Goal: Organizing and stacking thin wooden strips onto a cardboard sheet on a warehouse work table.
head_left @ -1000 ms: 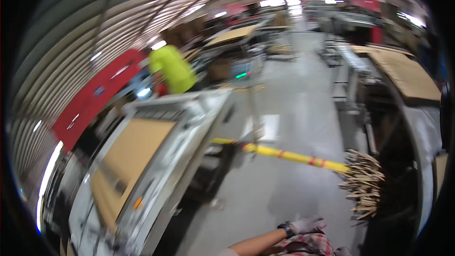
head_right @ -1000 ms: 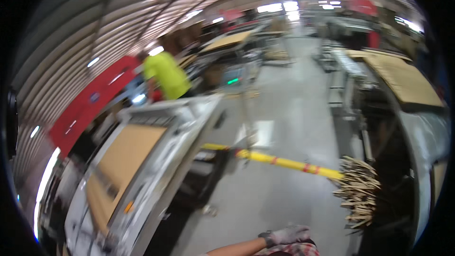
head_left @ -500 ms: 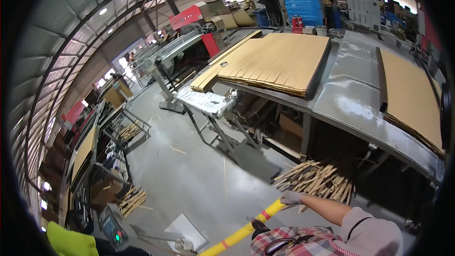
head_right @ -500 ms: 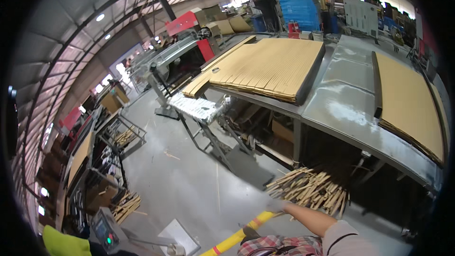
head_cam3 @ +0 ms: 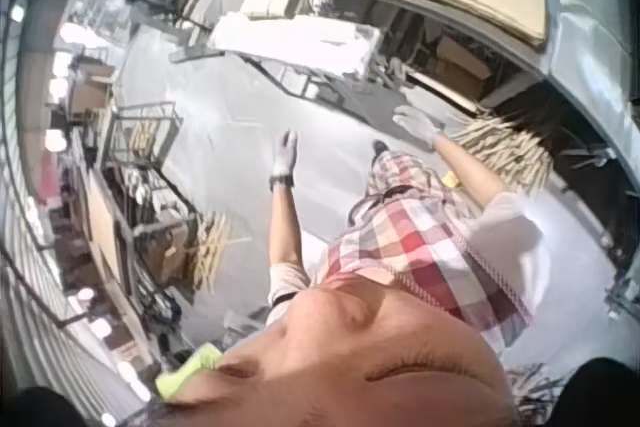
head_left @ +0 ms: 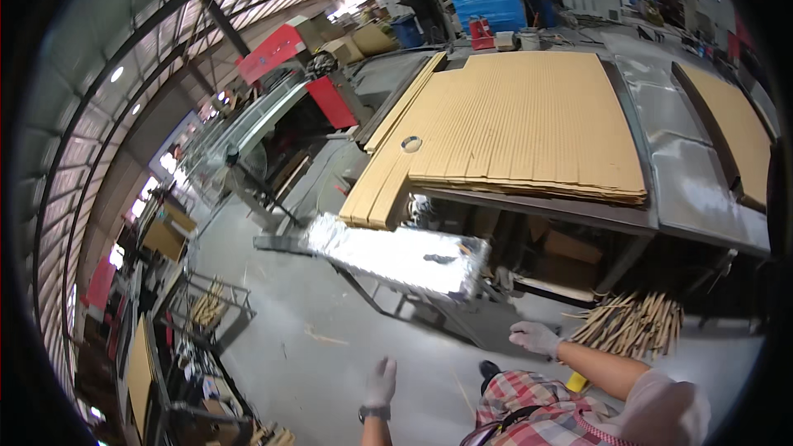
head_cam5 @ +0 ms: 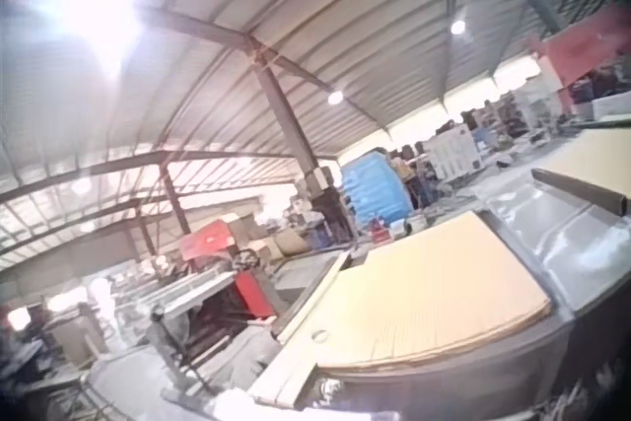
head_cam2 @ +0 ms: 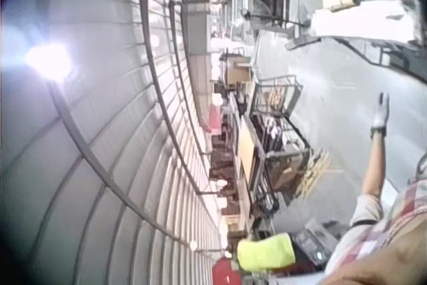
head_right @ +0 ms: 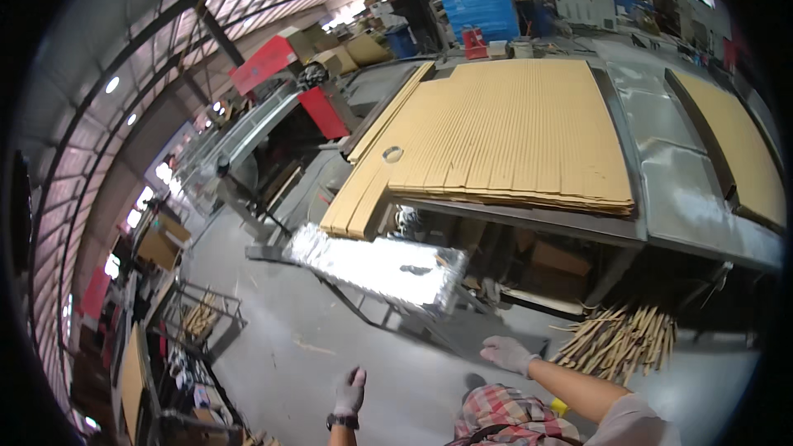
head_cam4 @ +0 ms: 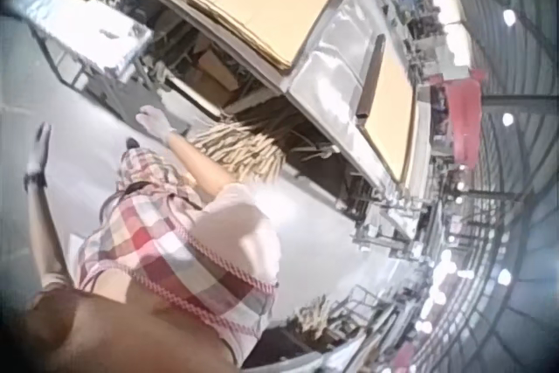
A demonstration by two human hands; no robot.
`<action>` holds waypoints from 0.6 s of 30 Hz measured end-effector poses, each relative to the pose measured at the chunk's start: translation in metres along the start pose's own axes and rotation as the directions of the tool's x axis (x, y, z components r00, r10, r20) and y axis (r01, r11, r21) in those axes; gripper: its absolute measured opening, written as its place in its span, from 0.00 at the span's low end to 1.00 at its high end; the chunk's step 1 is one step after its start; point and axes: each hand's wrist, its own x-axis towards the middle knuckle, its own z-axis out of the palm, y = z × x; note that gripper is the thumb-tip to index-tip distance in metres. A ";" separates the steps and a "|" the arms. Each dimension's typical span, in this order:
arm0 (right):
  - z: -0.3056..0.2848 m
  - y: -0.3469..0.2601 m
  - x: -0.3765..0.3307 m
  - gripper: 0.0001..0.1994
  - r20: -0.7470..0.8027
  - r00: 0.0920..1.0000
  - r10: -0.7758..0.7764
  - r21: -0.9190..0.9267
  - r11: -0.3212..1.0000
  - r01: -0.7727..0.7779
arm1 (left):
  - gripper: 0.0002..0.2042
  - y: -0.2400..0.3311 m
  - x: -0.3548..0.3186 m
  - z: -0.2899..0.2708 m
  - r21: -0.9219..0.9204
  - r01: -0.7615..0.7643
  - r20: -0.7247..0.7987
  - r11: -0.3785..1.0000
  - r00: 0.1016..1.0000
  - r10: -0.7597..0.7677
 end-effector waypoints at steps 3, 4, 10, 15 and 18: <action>0.007 -0.036 0.098 0.22 0.068 0.991 0.118 -0.122 0.986 -0.109 | 0.30 0.097 0.127 -0.017 -0.154 -0.194 0.090 0.969 0.974 0.209; 0.014 -0.042 0.148 0.22 -0.054 0.998 -0.015 -0.136 0.991 0.007 | 0.26 0.119 0.165 -0.015 -0.091 -0.253 0.084 0.963 0.962 0.260; 0.069 -0.159 0.369 0.32 -0.273 0.944 0.186 0.182 0.973 -0.139 | 0.29 0.136 0.335 -0.015 0.096 -0.393 0.240 0.915 0.901 0.361; 0.111 -0.152 0.505 0.56 -0.463 0.744 0.482 0.369 0.868 -0.332 | 0.38 0.214 0.524 -0.067 0.135 -0.552 -0.077 0.823 0.822 0.564; 0.111 -0.203 0.514 0.54 -0.357 0.784 0.507 0.486 0.818 -0.307 | 0.30 0.163 0.689 -0.064 -0.021 -0.361 0.412 0.932 0.846 0.337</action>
